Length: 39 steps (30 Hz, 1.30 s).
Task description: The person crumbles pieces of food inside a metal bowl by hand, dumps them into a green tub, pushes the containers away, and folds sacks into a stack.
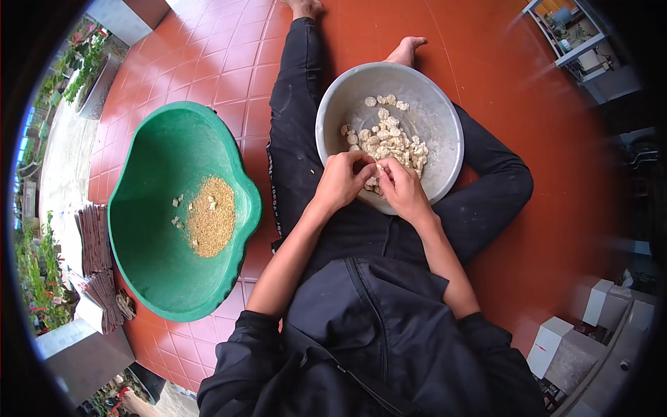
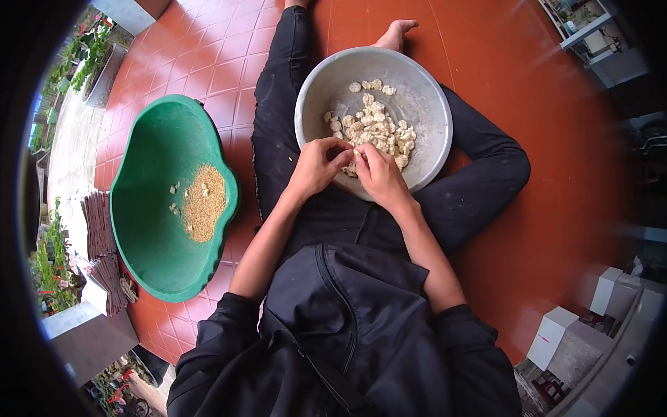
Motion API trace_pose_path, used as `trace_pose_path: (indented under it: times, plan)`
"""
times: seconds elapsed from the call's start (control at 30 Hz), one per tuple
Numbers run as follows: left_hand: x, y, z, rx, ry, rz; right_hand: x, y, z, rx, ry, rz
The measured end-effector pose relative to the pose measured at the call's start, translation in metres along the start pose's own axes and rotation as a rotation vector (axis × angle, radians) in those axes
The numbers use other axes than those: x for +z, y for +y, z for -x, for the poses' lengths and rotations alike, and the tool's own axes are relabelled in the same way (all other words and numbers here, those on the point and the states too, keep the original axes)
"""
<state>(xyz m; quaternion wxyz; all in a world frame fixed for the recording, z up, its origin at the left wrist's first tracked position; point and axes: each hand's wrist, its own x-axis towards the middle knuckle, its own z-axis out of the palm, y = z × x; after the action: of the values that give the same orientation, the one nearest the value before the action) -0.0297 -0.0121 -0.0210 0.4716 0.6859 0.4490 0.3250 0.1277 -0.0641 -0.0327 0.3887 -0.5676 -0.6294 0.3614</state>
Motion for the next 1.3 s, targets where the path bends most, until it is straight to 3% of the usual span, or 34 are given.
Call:
trace_pose_path:
  times: [0.4, 0.67, 1.0, 1.07, 1.3]
  plan:
    - [-0.002, 0.001, 0.001, 0.04, -0.076, -0.029, -0.004, -0.005, 0.002, -0.079, 0.065, 0.062]
    - [-0.003, 0.0, 0.0, -0.002, -0.089, 0.1, -0.012, -0.003, 0.001, -0.029, -0.03, 0.044]
    - [-0.005, 0.001, 0.002, -0.003, -0.159, 0.029, -0.015, 0.0, 0.002, 0.013, -0.097, 0.036]
    - [-0.006, 0.004, 0.003, 0.149, -0.15, -0.169, -0.015, 0.002, 0.003, 0.004, -0.098, 0.036]
    - [-0.003, 0.0, 0.004, 0.223, -0.14, -0.219, -0.015, 0.003, 0.003, 0.013, -0.125, 0.06]
